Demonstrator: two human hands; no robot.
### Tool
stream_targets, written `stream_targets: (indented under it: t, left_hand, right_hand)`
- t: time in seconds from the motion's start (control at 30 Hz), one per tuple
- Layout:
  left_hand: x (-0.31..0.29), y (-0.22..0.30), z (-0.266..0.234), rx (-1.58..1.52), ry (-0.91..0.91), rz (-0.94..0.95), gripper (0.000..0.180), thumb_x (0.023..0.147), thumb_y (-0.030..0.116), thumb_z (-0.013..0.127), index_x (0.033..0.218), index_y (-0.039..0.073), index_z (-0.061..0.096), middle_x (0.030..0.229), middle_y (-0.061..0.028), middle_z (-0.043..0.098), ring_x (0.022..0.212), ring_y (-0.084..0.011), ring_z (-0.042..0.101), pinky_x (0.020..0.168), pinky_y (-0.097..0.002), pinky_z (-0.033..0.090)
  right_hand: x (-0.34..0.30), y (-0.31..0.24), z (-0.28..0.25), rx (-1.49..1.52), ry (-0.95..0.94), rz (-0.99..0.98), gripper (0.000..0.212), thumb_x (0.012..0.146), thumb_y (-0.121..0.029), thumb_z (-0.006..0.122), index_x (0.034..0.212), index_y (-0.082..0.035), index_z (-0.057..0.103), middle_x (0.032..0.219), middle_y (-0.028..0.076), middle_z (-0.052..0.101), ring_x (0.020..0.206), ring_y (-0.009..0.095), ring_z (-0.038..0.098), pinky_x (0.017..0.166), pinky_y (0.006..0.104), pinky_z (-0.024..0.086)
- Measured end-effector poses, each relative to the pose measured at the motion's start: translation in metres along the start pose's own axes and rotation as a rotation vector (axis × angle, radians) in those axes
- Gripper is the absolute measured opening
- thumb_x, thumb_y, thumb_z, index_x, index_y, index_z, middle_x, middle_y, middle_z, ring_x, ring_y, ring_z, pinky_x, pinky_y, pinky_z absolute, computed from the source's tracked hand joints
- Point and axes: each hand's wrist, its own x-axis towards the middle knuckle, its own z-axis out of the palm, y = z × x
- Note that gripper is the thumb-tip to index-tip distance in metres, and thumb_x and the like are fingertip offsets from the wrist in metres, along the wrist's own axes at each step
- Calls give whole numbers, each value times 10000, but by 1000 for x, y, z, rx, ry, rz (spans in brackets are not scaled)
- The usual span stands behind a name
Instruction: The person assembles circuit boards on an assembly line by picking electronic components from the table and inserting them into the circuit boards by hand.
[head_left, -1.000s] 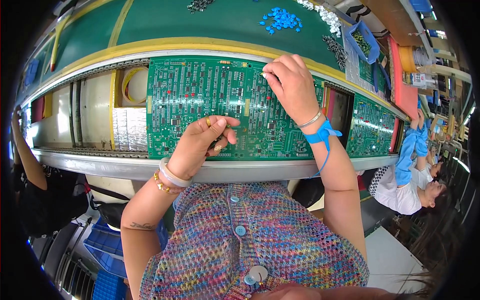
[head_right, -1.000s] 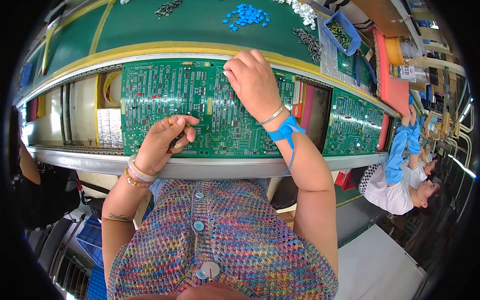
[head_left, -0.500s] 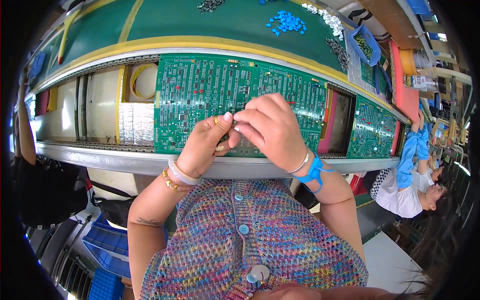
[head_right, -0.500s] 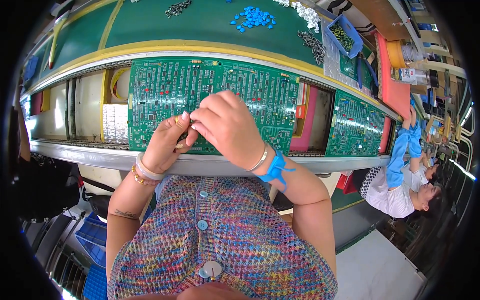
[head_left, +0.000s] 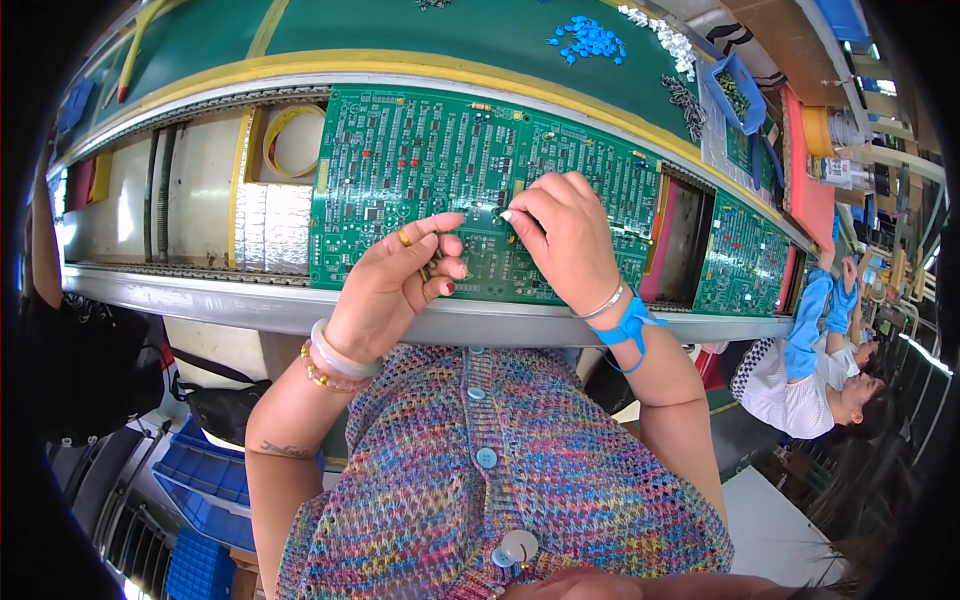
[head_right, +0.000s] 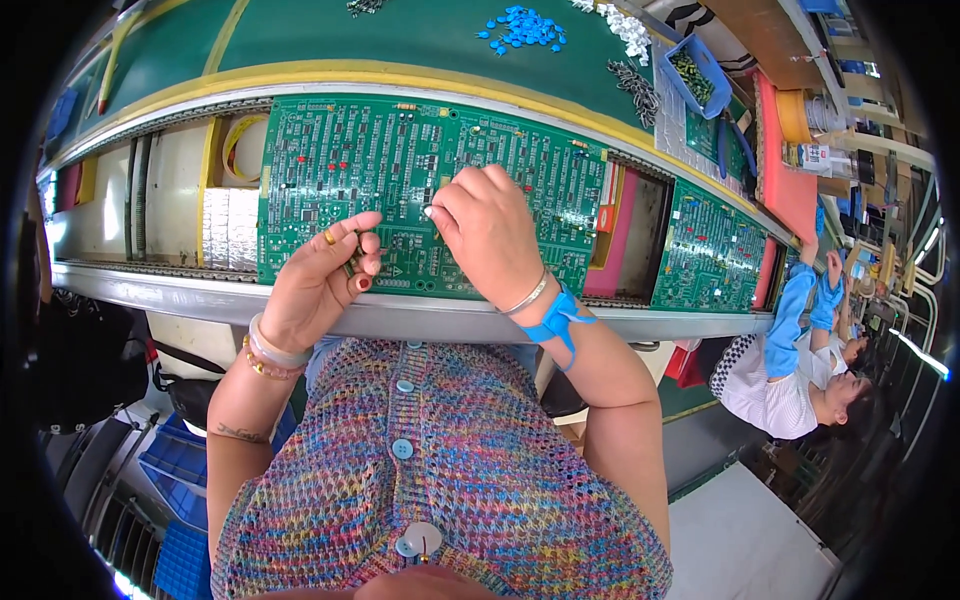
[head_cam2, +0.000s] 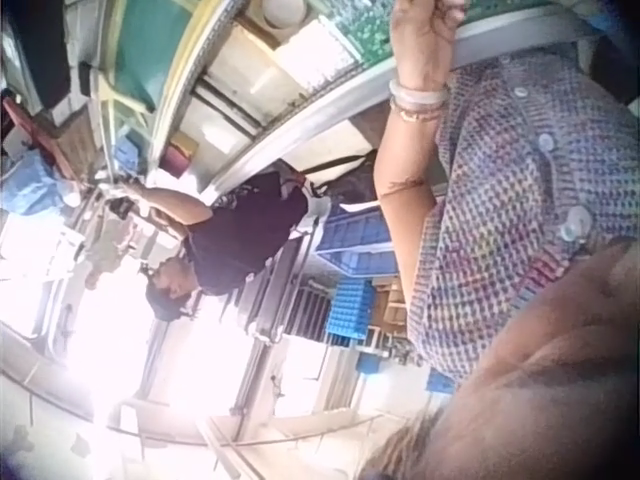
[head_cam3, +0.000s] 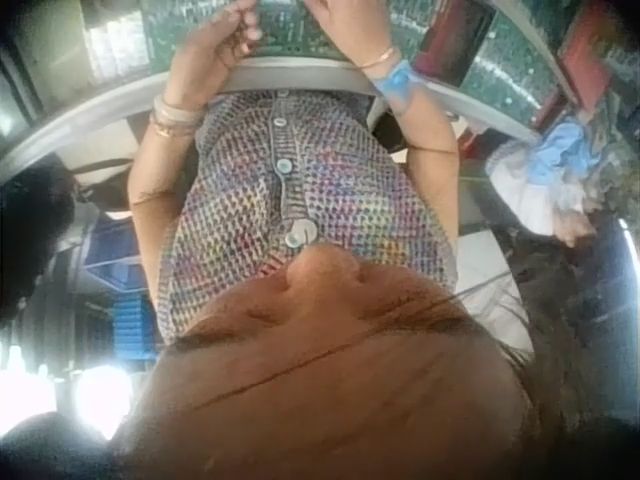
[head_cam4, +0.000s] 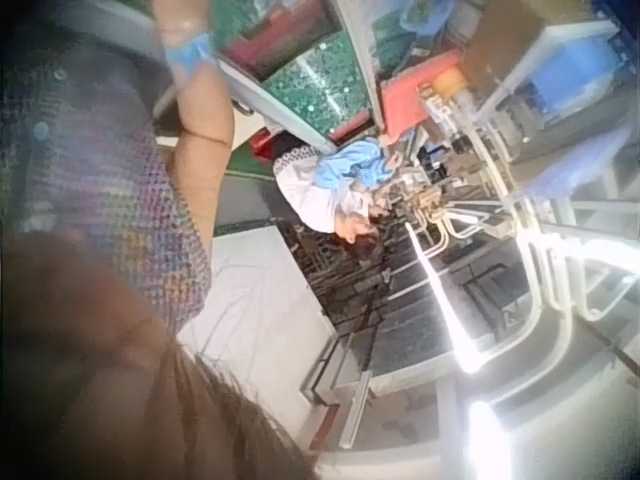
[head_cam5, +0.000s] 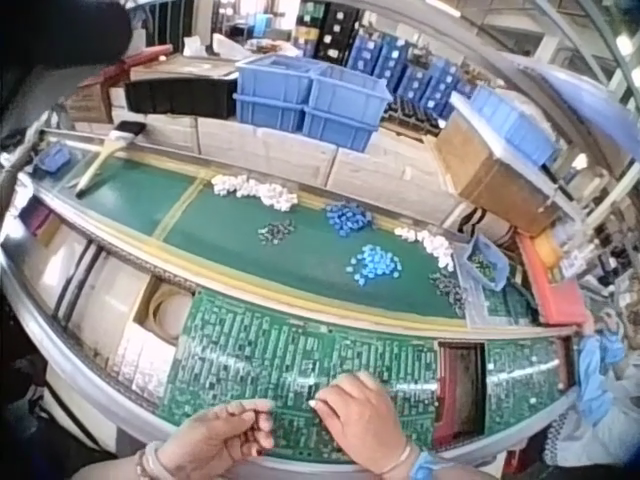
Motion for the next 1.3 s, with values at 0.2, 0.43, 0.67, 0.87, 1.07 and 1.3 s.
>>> stream_targets:
  t: [0.2, 0.43, 0.67, 0.87, 1.07, 1.3]
  left_hand:
    - [10, 7, -2, 340, -48, 82, 327, 975, 184, 460, 1232, -14, 507, 860, 12, 588, 670, -33, 499, 561, -162, 380]
    - [11, 8, 4, 416, 11, 52, 369, 964, 176, 479, 1277, -19, 481, 847, 17, 575, 655, -26, 448, 492, -147, 309]
    - [12, 10, 3, 455, 3, 28, 272, 971, 210, 485, 1074, 0, 624, 778, 18, 608, 575, -18, 439, 471, -165, 311]
    - [8, -2, -2, 377, -45, 60, 326, 972, 300, 483, 1014, 22, 649, 683, 42, 539, 524, -21, 360, 452, -179, 261]
    - [-5, -21, 7, 295, -74, 76, 335, 977, 321, 467, 994, 33, 637, 675, 47, 520, 530, -29, 346, 470, -190, 263]
    - [-59, -37, -10, 157, -11, -70, 331, 975, 199, 466, 1254, 27, 511, 889, 9, 578, 668, -35, 442, 536, -169, 318]
  right_hand:
    - [2, 0, 2, -65, 17, -35, 107, 711, -88, 690, 740, -75, 588, 767, 56, 520, 759, 248, 493, 679, 361, 424]
    - [1, 1, 7, -75, 26, -70, 113, 715, -88, 687, 758, -76, 584, 781, 53, 517, 764, 243, 491, 678, 359, 421]
    - [1, 0, 8, -134, 37, -154, 126, 713, -102, 692, 782, -78, 590, 809, 42, 533, 786, 231, 500, 676, 357, 422]
    - [6, -22, -12, 166, 49, -77, 196, 694, -143, 726, 860, -91, 636, 875, 33, 582, 844, 240, 526, 726, 355, 427]
    - [-6, -37, 2, 491, 24, -7, 183, 712, -70, 706, 882, -79, 639, 904, 54, 628, 834, 227, 571, 747, 340, 446]
    - [-26, -38, -4, 442, -114, 116, 159, 742, -8, 669, 893, -47, 632, 871, 83, 651, 802, 249, 616, 708, 327, 488]
